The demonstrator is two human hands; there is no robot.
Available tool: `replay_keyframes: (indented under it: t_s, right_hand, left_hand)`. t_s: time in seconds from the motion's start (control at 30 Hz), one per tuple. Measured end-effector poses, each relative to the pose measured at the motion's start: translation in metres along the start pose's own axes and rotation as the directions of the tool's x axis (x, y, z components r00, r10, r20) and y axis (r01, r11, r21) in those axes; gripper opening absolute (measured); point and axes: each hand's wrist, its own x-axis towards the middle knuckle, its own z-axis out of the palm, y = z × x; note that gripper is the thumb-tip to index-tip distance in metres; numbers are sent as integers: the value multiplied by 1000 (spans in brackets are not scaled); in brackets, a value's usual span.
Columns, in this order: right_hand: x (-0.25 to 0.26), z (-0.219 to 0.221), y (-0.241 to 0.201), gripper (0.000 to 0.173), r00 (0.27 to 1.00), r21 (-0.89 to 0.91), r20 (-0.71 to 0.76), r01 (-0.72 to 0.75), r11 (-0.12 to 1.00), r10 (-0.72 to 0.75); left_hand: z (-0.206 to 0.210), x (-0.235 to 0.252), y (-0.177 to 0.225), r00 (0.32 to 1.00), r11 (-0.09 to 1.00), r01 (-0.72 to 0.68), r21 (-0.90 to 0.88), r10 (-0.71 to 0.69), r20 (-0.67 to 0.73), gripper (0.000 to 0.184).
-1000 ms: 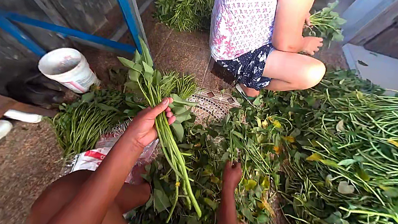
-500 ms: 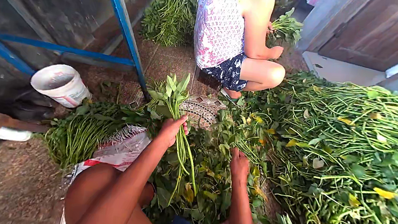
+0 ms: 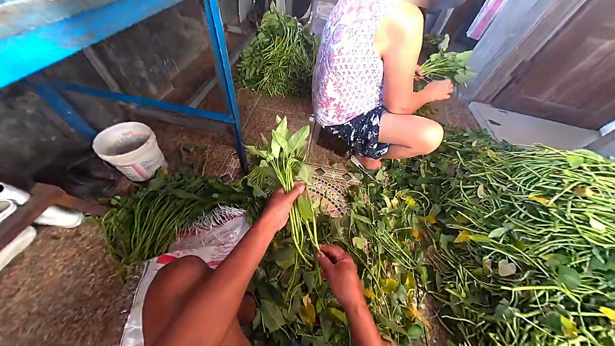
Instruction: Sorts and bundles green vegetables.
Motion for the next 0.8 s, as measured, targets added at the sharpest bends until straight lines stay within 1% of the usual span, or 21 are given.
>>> replay_keyframes:
  t_s: [0.1,0.13,0.17,0.2,0.23,0.27,0.3,0.37,0.47,0.53,0.6,0.7,0.73,0.8]
  right_hand:
    - [-4,0,-8,27,995,-194,17,100,976,-99]
    - [-4,-1,-13,32,995,-248,36,103,963,-97]
    - [-3,-1,-18,43,994,-290,65,98,952,-83]
    - [-1,0,-23,56,993,-297,88,100,950,-77]
    - [2,2,-27,64,991,-262,105,105,959,-80]
    - [5,5,-30,67,989,-198,119,111,974,-88]
    - [9,6,-34,65,986,-116,135,112,987,-96]
    - [20,8,-40,56,981,65,161,102,993,-112]
    - [27,12,-50,33,988,314,130,43,948,-88]
    - [28,14,-56,32,989,432,141,-12,902,-54]
    - [29,13,-60,30,984,446,177,-48,893,-35]
    - [31,13,-60,17,984,438,179,-62,897,-20]
    - [30,10,-58,14,982,385,187,-77,920,4]
    - [26,4,-52,20,967,137,249,-98,986,61]
  left_hand:
    - [-7,0,-1,999,999,28,46,-27,-18,31]
    - [-8,-1,0,999,998,42,50,-41,-8,34]
    - [-7,-3,2,998,998,53,44,-54,11,36]
    - [-5,-5,5,998,998,58,30,-59,36,37]
    - [-3,-8,7,996,998,60,18,-61,68,38]
    - [-2,-11,8,992,998,64,12,-65,112,39]
    - [-2,-13,9,987,998,61,8,-62,151,40]
    - [2,-17,11,981,999,47,-3,-45,189,32]
    - [0,-19,17,975,999,28,-41,-18,220,20]
    - [0,-19,20,971,998,8,-61,7,238,16]
    - [0,-22,22,969,998,5,-67,12,246,14]
    - [0,-27,27,973,996,6,-91,15,230,15]
    - [0,-27,28,979,995,-3,-104,24,202,15]
    - [-4,-24,27,992,992,-39,-119,53,116,12]
